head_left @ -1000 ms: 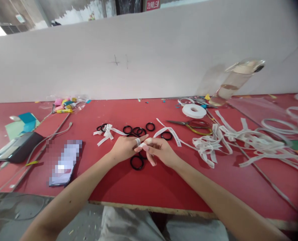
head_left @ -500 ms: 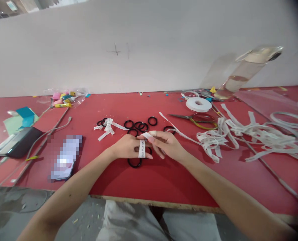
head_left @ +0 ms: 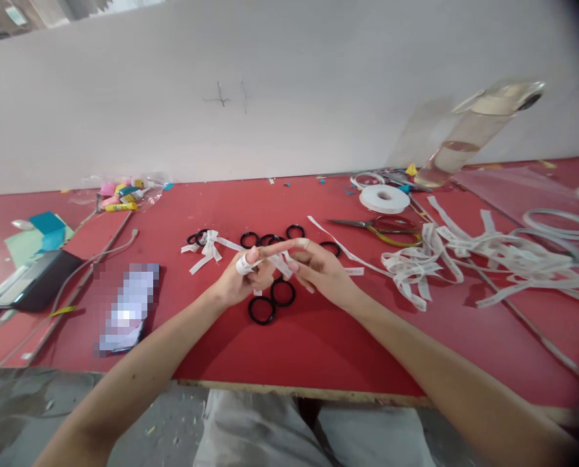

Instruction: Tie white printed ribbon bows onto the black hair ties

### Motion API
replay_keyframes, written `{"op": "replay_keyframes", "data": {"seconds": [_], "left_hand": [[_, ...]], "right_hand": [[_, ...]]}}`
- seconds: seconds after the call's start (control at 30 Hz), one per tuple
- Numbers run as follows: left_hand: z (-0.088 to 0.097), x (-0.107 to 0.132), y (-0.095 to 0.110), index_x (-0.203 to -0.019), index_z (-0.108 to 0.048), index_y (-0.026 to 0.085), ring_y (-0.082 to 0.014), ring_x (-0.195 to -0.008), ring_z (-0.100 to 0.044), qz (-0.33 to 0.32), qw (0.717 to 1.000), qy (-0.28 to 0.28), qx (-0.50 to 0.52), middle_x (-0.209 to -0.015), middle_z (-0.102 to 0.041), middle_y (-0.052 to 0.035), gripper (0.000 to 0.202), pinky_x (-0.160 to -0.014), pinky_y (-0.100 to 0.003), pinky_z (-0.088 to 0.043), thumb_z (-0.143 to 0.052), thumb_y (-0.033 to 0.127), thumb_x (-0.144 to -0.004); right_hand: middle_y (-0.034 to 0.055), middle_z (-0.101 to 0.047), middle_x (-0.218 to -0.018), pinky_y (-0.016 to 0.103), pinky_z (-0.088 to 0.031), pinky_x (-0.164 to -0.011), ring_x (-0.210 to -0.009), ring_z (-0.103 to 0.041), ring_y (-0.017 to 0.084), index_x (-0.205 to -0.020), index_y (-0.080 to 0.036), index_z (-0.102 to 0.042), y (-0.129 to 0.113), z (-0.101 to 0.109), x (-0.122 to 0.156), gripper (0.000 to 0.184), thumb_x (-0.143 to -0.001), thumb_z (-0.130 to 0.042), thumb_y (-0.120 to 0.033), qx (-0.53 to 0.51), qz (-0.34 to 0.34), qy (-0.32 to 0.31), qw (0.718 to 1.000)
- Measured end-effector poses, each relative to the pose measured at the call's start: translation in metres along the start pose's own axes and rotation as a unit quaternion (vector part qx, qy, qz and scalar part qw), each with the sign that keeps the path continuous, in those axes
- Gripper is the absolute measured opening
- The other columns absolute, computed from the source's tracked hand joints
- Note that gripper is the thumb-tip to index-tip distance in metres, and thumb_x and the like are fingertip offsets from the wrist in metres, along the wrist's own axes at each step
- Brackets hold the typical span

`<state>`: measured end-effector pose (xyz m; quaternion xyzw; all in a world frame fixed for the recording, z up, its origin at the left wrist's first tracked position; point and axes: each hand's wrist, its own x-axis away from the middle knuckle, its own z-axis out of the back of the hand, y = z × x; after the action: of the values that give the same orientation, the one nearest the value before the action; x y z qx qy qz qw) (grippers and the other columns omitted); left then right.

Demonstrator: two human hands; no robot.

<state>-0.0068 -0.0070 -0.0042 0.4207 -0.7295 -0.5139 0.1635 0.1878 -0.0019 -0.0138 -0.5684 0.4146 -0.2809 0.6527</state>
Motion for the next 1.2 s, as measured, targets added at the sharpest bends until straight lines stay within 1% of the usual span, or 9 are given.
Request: {"op": "replay_keyframes", "data": {"seconds": [0.13,0.23,0.3,0.43,0.53,0.73,0.87,1.03,1.2], "left_hand": [[-0.001,-0.005,0.008,-0.131,-0.062,0.020,-0.0046,-0.041,-0.006,-0.007,0.999,0.044,0.023,-0.047,-0.017,0.0116,0.062,-0.038,-0.019,-0.012,-0.053,0.063,-0.087],[0.002,-0.006,0.009,-0.127,-0.064,0.018,-0.0044,-0.042,-0.006,-0.012,0.998,0.060,0.005,-0.047,-0.018,0.0117,0.061,-0.039,-0.019,-0.012,-0.057,0.062,-0.086],[0.004,-0.005,0.007,-0.126,-0.064,0.017,-0.0045,-0.042,-0.009,0.000,0.998,0.062,-0.020,-0.047,-0.020,0.0115,0.060,-0.040,-0.020,-0.014,-0.058,0.061,-0.086],[0.002,-0.002,-0.001,-0.122,-0.066,0.013,-0.0046,-0.042,-0.017,0.040,0.996,-0.012,-0.079,-0.046,-0.027,0.0103,0.061,-0.043,-0.022,-0.016,-0.060,0.060,-0.084],[-0.003,0.002,-0.001,-0.118,-0.069,0.010,-0.0048,-0.044,-0.018,0.107,0.986,-0.098,-0.077,-0.049,-0.027,0.0097,0.059,-0.044,-0.023,-0.014,-0.060,0.059,-0.085],[-0.014,0.006,0.007,-0.121,-0.067,0.009,-0.0067,-0.048,-0.018,0.194,0.965,-0.164,-0.068,-0.052,-0.027,0.0090,0.062,-0.047,-0.025,-0.014,-0.058,0.059,-0.086],[-0.016,0.006,0.010,-0.123,-0.066,0.011,-0.0075,-0.048,-0.021,0.205,0.958,-0.179,-0.086,-0.053,-0.029,0.0085,0.065,-0.047,-0.026,-0.015,-0.057,0.062,-0.085],[-0.013,0.005,0.009,-0.126,-0.064,0.014,-0.0084,-0.049,-0.021,0.221,0.948,-0.217,-0.080,-0.054,-0.029,0.0080,0.058,-0.048,-0.027,-0.016,-0.054,0.058,-0.089],[-0.018,0.004,0.011,-0.122,-0.066,0.015,-0.0083,-0.049,-0.016,0.236,0.932,-0.265,-0.070,-0.055,-0.026,0.0080,0.059,-0.048,-0.027,-0.012,-0.047,0.062,-0.091]], "right_hand": [[-0.0080,-0.055,-0.058,0.022,-0.031,-0.043,-0.045,-0.041,0.007,-0.139,-0.022,-0.046,0.000,0.000,0.002,0.057,-0.088,-0.067,-0.040,0.082,0.023,0.016,0.996],[-0.0033,-0.058,-0.062,0.023,-0.036,-0.051,-0.053,-0.047,0.008,-0.100,-0.020,-0.070,0.003,0.001,0.002,0.022,-0.091,-0.063,-0.038,0.215,0.080,0.005,0.973],[0.0021,-0.063,-0.075,0.026,-0.045,-0.061,-0.065,-0.056,0.012,-0.082,-0.018,-0.070,0.005,0.001,0.001,0.022,-0.092,-0.061,-0.035,0.280,0.137,0.014,0.950],[0.0118,-0.061,-0.119,0.045,-0.049,-0.097,-0.115,-0.058,0.024,-0.106,-0.023,-0.068,0.005,0.000,-0.001,0.017,-0.093,-0.059,-0.027,0.321,0.214,0.069,0.920],[0.0122,-0.055,-0.137,0.049,-0.043,-0.107,-0.130,-0.051,0.024,-0.128,-0.026,-0.057,0.002,0.000,0.001,0.033,-0.095,-0.054,-0.027,0.286,0.206,0.040,0.935],[0.0107,-0.071,-0.113,0.034,-0.054,-0.089,-0.101,-0.068,0.019,-0.120,-0.020,-0.062,0.004,0.000,0.004,0.029,-0.100,-0.045,-0.033,0.210,0.185,-0.081,0.957],[0.0110,-0.069,-0.115,0.036,-0.054,-0.090,-0.103,-0.067,0.019,-0.130,-0.020,-0.055,0.007,-0.002,0.004,0.036,-0.100,-0.046,-0.038,0.170,0.160,-0.079,0.969],[0.0145,-0.060,-0.132,0.044,-0.048,-0.102,-0.125,-0.055,0.024,-0.136,-0.024,-0.052,0.002,-0.006,0.002,0.044,-0.100,-0.041,-0.048,0.176,0.246,-0.092,0.949],[0.0098,-0.069,-0.100,0.033,-0.054,-0.080,-0.094,-0.065,0.019,-0.114,-0.020,-0.065,0.004,-0.009,0.002,0.036,-0.100,-0.045,-0.046,0.186,0.210,-0.089,0.956]]}}
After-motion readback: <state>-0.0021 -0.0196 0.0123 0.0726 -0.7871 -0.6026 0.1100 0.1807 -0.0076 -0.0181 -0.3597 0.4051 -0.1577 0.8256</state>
